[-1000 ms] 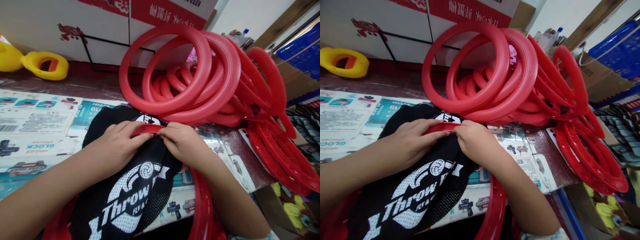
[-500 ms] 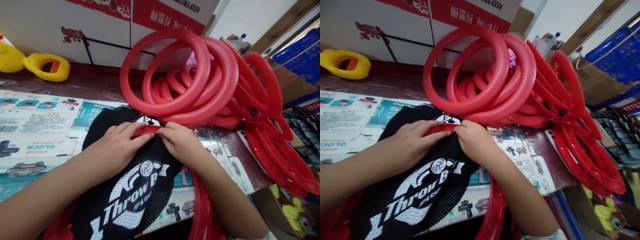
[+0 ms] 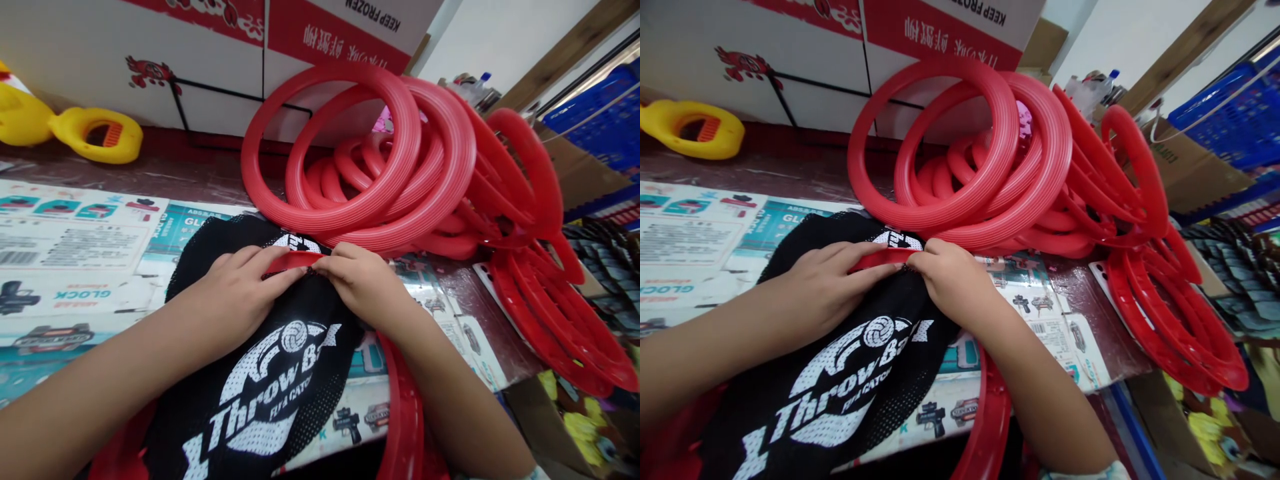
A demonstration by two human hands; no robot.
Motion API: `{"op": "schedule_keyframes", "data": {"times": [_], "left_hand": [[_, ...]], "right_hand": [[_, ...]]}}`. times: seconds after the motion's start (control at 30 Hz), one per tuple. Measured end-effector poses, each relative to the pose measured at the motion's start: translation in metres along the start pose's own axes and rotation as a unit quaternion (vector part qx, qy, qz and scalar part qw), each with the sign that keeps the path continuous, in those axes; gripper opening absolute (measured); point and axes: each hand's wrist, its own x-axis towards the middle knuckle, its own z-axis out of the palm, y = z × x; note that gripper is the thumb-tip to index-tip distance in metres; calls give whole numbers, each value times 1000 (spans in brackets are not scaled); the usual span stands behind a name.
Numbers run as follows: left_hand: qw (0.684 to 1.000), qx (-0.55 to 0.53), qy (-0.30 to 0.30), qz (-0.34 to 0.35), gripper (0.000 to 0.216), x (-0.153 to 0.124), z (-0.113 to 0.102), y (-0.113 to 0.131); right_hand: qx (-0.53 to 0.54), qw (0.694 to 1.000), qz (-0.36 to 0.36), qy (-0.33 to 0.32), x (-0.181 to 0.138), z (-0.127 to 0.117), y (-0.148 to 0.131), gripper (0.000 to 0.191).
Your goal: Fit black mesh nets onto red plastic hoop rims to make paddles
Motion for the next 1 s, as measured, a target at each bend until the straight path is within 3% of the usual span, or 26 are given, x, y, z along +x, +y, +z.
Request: {"op": "schedule_keyframes", "data": {"times": [0.3, 0.63, 0.8, 1.0], "left_hand": [[1000, 2, 0, -6, 47, 1, -2, 2], [1000, -3, 0, -9, 46, 0, 1, 0], [1000, -23, 3, -13, 46, 1, -6, -7], [996, 13, -59, -60, 45, -1, -25, -16]], "right_hand": [[-2, 1000, 0, -8, 0, -2, 1, 23], [-106, 994, -12, -38, -2, -1, -4, 22], [-30, 999, -7, -45, -4, -9, -15, 14], [-8, 986, -4, -165, -8, -22, -27, 12]]}}
